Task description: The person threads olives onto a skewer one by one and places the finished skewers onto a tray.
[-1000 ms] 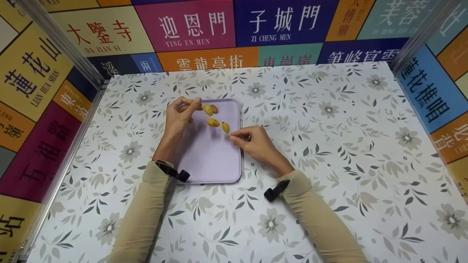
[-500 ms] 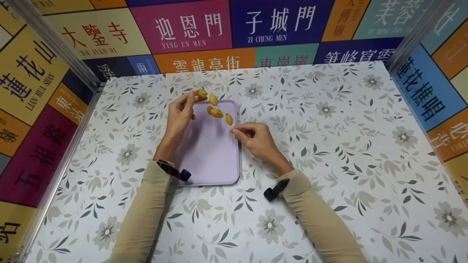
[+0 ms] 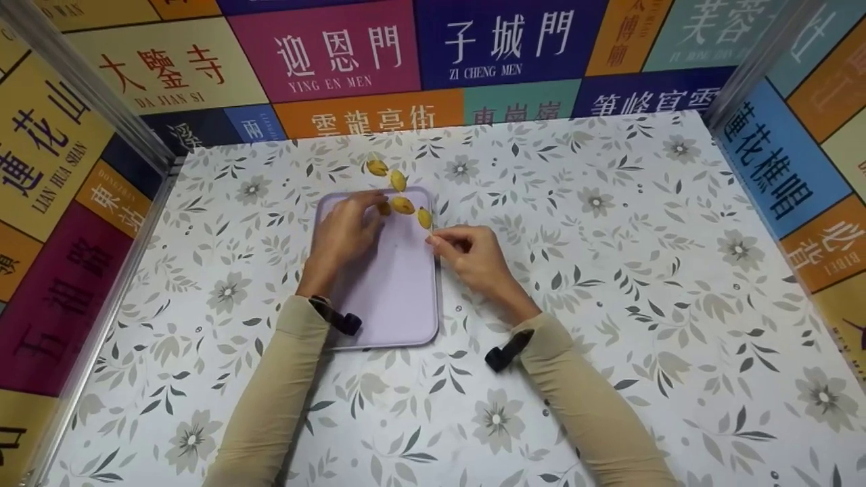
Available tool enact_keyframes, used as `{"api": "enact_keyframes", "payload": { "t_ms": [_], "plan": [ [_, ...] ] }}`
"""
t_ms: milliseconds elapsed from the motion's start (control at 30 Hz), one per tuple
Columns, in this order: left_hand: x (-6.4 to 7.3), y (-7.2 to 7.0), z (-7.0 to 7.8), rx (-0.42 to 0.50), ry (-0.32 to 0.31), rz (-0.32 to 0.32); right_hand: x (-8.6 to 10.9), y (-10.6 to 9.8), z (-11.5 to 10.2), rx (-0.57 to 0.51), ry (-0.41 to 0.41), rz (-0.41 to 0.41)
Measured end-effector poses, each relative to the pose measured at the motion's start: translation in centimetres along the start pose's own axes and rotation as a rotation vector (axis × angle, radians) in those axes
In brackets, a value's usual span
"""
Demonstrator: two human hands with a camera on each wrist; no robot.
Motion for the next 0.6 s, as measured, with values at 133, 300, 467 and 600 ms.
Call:
{"api": "enact_keyframes", "payload": {
  "t_ms": [133, 300, 467, 600],
  "plan": [
    [0.0, -0.1, -0.4, -0.046, -0.017, 0.026, 0.0, 0.1, 0.1, -0.004, 0.019, -0.01],
    [-0.2, -0.2, -0.7, 0.011, -0.007, 0.056, 0.0, -0.1, 0.1, -0.008, 0.029, -0.008],
    [-0.4, -0.1, -0.9, 0.118, -0.011, 0.058, 0.1, -0.2, 0.1, -0.011, 0.032, 0.0],
    [-0.3, -0.3, -1.3, 0.266, 0.009, 0.095, 0.3, -0.3, 0.7, -0.027, 0.064, 0.002]
  ]
}}
Point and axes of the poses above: each hand's wrist, its own x-axis away from the middle knuckle, its own y-axis out of the palm, z = x × y, the point moved 7 cm from there along -x, towards the middle knuckle, and after that the axes turned 7 degrees about y, right-handed, at the moved point
